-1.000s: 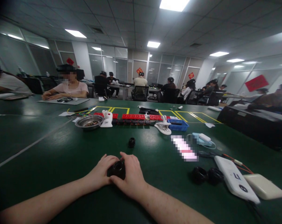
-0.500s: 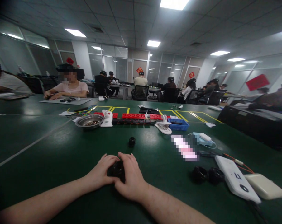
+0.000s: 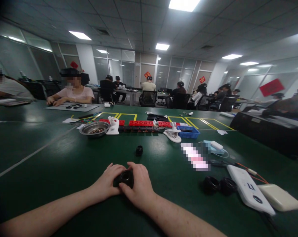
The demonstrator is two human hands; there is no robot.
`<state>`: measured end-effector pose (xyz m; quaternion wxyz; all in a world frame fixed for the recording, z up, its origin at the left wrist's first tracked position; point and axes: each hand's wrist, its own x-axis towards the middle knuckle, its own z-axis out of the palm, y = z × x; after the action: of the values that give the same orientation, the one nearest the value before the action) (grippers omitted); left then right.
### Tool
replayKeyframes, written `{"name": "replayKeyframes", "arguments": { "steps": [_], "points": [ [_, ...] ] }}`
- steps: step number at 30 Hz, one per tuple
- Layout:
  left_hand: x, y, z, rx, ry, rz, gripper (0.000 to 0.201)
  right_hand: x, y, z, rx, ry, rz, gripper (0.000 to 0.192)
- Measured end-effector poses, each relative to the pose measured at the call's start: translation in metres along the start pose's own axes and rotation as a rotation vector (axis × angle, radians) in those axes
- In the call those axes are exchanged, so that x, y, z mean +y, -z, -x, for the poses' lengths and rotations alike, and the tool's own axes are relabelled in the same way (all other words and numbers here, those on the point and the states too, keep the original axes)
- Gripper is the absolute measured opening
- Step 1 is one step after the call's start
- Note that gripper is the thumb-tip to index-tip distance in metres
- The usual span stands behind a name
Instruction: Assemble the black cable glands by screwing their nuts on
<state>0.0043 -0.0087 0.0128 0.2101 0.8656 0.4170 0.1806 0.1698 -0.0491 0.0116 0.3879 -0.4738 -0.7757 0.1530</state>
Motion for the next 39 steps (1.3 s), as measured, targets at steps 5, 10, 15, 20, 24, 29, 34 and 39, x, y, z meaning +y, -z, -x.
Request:
{"name": "replayKeyframes", "arguments": {
  "steps": [5,10,15,20,24,29,34,39],
  "points": [
    [0.0022,0.0004,0.0006,0.001,0.006,-0.005,0.041,0.0029,-0.0005,0.0001,-0.035,0.076,0.006,0.064],
    [0.0016,0.0003,0.0009,0.001,-0.002,-0.001,0.039,0.0063,-0.0012,0.0001,-0.001,-0.003,-0.009,0.057],
    [-0.0008,-0.0006,0.0001,-0.001,0.000,0.000,0.043,0.0060,0.0009,0.0009,-0.047,0.074,-0.004,0.066],
    [-0.0007,-0.0006,-0.0002,-0.001,0.004,-0.006,0.040,0.0063,-0.0005,0.0007,-0.006,-0.037,0.006,0.061],
    [-0.0019,-0.0011,-0.0003,0.002,0.005,-0.004,0.042,0.0049,-0.0002,0.0013,-0.050,0.046,-0.005,0.063],
    [-0.0013,-0.0004,-0.0003,0.000,0.003,0.006,0.040,0.0042,0.0000,-0.0002,-0.032,-0.014,0.011,0.063],
    [-0.0001,-0.0008,-0.0002,0.010,-0.001,0.002,0.042,0.0060,-0.0002,0.0002,-0.060,0.059,0.008,0.066],
    [-0.0038,-0.0034,-0.0008,0.023,-0.005,-0.006,0.041,0.0061,-0.0006,0.0011,-0.021,0.005,0.004,0.060]
  ]
}}
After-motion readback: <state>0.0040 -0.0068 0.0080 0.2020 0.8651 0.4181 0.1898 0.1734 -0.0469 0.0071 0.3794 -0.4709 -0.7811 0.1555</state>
